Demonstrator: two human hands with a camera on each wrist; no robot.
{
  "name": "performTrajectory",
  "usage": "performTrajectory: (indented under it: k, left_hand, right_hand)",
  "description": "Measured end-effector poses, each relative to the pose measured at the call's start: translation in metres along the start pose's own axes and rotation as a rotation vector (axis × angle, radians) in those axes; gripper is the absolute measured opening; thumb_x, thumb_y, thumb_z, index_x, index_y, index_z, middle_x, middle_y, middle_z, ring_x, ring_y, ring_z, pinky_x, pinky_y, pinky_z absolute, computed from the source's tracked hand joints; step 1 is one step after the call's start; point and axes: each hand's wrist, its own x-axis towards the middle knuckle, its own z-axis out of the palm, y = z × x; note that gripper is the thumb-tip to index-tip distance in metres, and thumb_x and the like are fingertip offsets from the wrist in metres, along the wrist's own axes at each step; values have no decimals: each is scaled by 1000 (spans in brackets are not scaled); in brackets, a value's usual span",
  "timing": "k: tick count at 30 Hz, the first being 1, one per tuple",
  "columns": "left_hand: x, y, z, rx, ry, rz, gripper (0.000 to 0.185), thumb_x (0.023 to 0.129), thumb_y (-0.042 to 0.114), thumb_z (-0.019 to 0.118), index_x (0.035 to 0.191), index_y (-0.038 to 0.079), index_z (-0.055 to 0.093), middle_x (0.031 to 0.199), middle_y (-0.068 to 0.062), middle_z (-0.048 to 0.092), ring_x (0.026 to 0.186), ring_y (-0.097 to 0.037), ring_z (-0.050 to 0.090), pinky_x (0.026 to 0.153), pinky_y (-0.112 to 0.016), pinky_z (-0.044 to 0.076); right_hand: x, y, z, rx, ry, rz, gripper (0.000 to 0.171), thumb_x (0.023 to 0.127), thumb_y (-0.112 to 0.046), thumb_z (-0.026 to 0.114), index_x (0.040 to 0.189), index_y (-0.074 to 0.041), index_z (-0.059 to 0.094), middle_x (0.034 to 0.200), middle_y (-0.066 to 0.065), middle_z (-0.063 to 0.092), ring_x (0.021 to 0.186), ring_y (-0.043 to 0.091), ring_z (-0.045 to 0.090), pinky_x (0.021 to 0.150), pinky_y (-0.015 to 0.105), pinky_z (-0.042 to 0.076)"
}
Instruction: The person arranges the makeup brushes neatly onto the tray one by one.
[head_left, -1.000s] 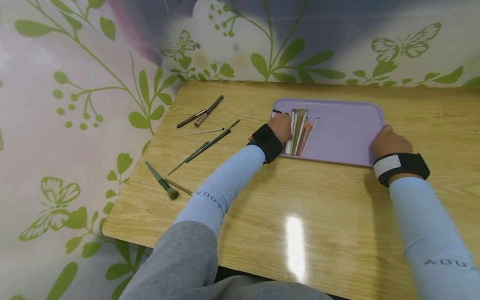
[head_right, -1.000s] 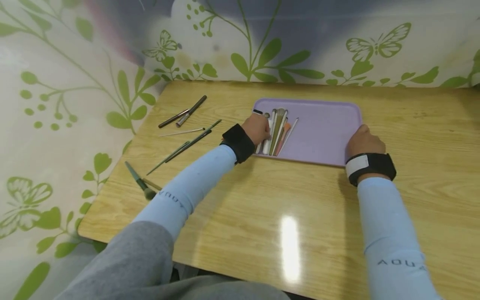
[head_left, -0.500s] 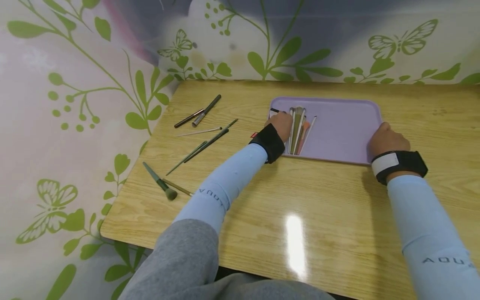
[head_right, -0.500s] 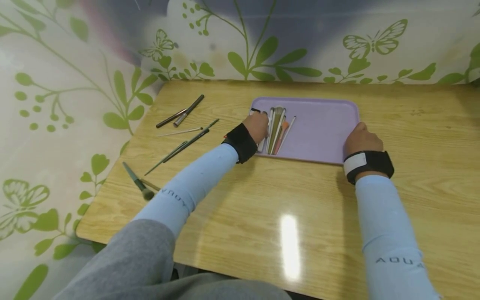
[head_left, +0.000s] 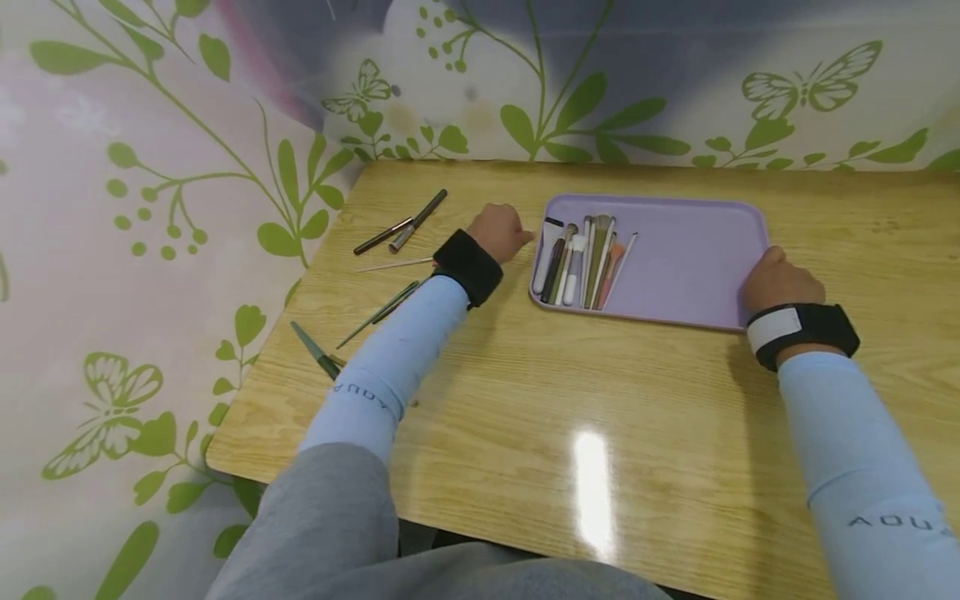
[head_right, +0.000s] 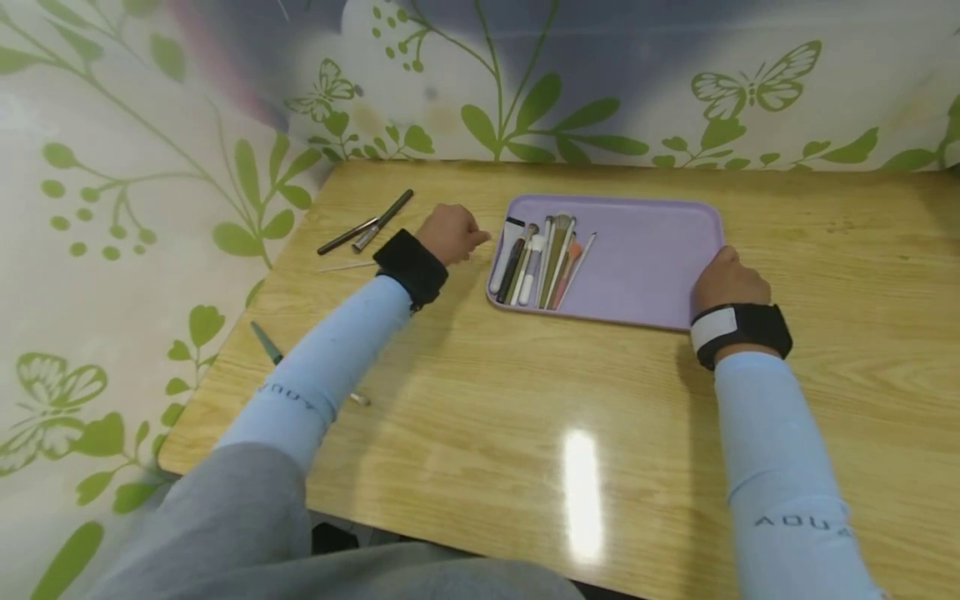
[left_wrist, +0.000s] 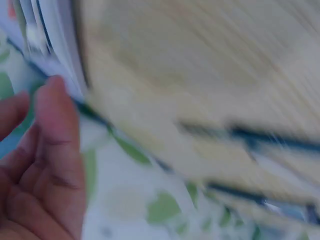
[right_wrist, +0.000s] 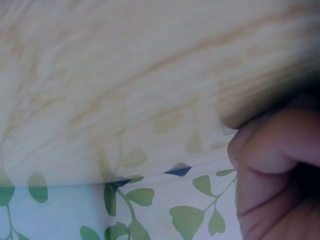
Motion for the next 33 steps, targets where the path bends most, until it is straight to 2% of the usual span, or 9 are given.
performTrajectory:
  k: [5,10,13,18,23,27,30,32,33]
  left_hand:
    - [-30,-50,-20,115,-118,-146,39,77,28,59,46,11,42,45,3,35,43,-11,34,47,-25,31]
    - [-61,-93,-17,152,-190,-240,28,70,27,67,59,6,53,56,-1,44,52,-14,40,49,-26,34]
    - [-75,-107,-11,156,-206,-274,27,69,25,66,58,7,51,57,-2,44,50,-14,38,45,-25,31]
    - [-91,-114,-6,131,-182,-284,26,70,8,56,50,10,39,49,0,34,44,-12,29,40,-23,23]
    - [-90,-112,-4,146,-169,-276,25,71,11,58,52,9,42,50,0,35,44,-12,30,40,-24,25]
    - [-83,-120,2,108,-169,-329,22,68,17,65,55,7,50,51,-1,40,45,-14,37,41,-26,31]
    - [-73,-133,9,67,-176,-333,20,69,21,65,56,7,57,52,-2,49,47,-14,44,44,-28,38]
    - [-57,-164,32,28,-122,-258,24,66,30,67,52,12,60,48,2,51,44,-12,45,42,-26,37]
    - [-54,-170,35,3,-124,-250,23,66,31,67,53,13,62,48,1,54,45,-13,49,44,-27,40]
  right_hand:
    - [-3,-1,-3,-14,-5,-21,21,86,-4,19,90,12,32,63,29,48,50,34,49,39,37,34]
    - [-4,0,-4,-3,-43,-5,23,86,-5,19,93,13,31,65,30,48,51,33,50,40,36,34]
    - [-4,0,-4,-7,-62,-5,24,87,-6,19,94,14,30,65,30,48,51,32,49,40,36,34]
    - [-4,-5,0,-25,-58,-18,22,86,-6,21,93,13,30,62,29,47,48,31,48,40,36,34]
    - [-3,-6,0,-24,-66,-2,23,86,-6,20,94,14,30,63,30,48,49,32,49,40,36,34]
    - [-5,-6,-1,-19,-72,-1,24,87,-6,19,95,14,30,64,30,48,50,32,49,41,36,34]
    - [-7,-7,-2,-25,-59,-10,24,87,-6,19,95,14,30,64,30,48,49,31,48,40,36,34]
    - [-8,-7,-3,-28,-51,-15,24,87,-6,19,94,14,30,64,30,48,49,31,48,40,35,34]
    - [-9,-8,-3,-29,-44,-17,23,87,-5,19,94,14,30,64,30,47,49,31,48,40,35,34]
